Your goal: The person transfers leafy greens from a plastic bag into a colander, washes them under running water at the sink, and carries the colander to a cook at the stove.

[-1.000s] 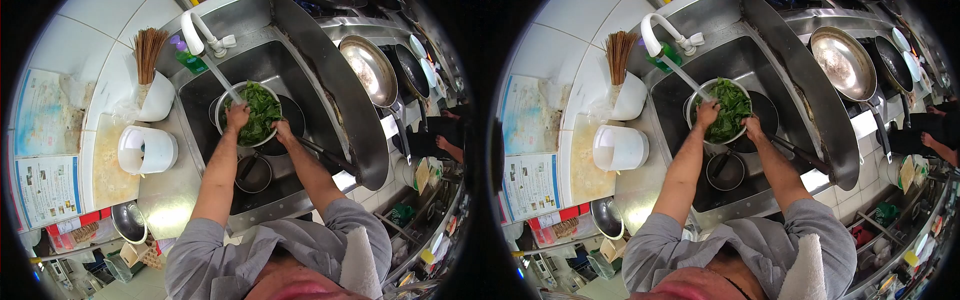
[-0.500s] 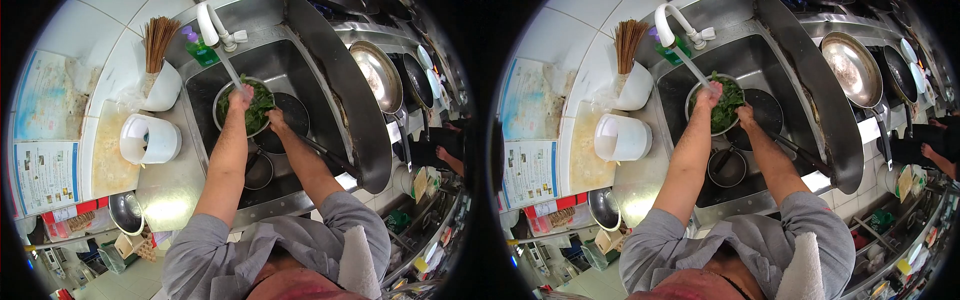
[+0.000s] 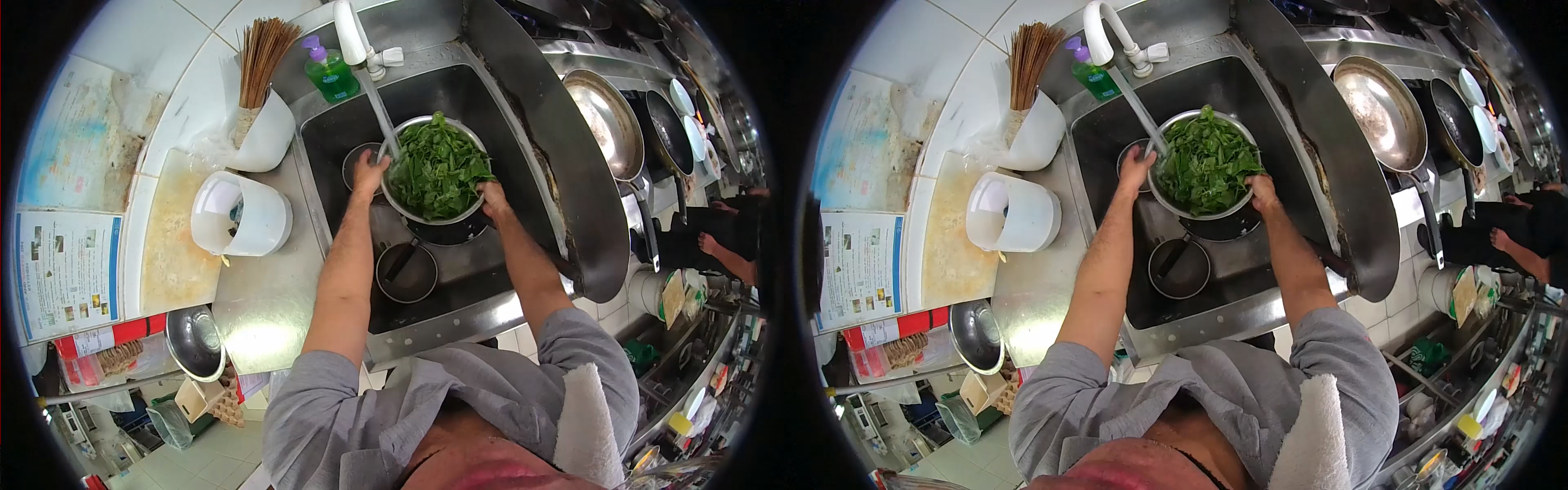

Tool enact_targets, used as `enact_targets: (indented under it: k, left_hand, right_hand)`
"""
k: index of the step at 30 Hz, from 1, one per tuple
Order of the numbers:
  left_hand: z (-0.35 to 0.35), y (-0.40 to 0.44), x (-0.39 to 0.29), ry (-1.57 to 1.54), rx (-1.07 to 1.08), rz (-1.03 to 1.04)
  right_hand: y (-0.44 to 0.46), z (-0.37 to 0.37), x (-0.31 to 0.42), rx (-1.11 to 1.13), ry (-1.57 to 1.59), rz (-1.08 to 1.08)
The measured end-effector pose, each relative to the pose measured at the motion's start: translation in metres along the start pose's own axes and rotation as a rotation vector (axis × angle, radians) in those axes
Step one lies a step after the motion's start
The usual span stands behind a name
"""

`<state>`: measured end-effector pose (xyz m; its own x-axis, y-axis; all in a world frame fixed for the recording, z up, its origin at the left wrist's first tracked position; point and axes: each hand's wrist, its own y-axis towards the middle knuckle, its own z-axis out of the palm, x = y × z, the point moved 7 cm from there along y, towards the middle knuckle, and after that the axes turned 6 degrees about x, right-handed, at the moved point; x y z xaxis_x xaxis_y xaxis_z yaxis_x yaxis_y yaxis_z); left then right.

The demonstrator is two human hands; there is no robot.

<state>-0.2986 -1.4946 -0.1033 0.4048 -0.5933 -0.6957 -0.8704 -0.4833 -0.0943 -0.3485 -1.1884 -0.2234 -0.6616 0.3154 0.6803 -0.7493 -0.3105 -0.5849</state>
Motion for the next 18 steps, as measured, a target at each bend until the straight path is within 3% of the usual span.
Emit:
enact_targets:
  k: [2,3,5,7,8,9,11,13,15,17,18]
  left_hand:
    - [0.018,-0.047,0.027,-0.822,0.257,-0.556]
    - [0.024,-0.056,0.043,-0.823,0.256,-0.561]
    - [0.070,-0.083,0.063,-1.386,0.696,-0.608]
    - [0.071,-0.114,0.070,-1.386,0.541,-0.654]
    - [0.070,-0.125,0.070,-1.420,0.443,-0.629]
    - [0.073,-0.135,0.069,-1.425,0.437,-0.627]
    - [0.070,-0.145,0.068,-1.481,0.275,-0.545]
    - [0.066,-0.152,0.063,-1.531,0.210,-0.563]
    - [0.062,-0.150,0.068,-1.564,0.107,-0.519]
    - [0.056,-0.141,0.068,-1.577,0.065,-0.504]
    - [0.056,-0.134,0.076,-1.550,0.035,-0.516]
  right_hand:
    - [0.002,-0.010,0.009,0.029,-0.111,0.031]
    - [0.003,-0.010,0.009,0.064,-0.222,0.064]
    - [0.007,-0.010,0.008,0.039,-0.373,0.074]
    - [0.008,-0.001,0.017,-0.012,-0.674,0.071]
    - [0.006,0.015,0.022,0.198,-0.776,0.168]
    - [0.007,0.023,0.023,0.202,-0.782,0.167]
    - [0.007,0.049,0.048,0.038,-1.250,-0.201]
    - [-0.036,0.110,0.063,-0.174,-1.669,-0.352]
    - [-0.036,0.150,0.041,-0.196,-1.793,-0.635]
    - [-0.048,0.189,0.018,0.105,-1.786,-0.420]
    - [-0.060,0.201,0.015,0.108,-1.789,-0.426]
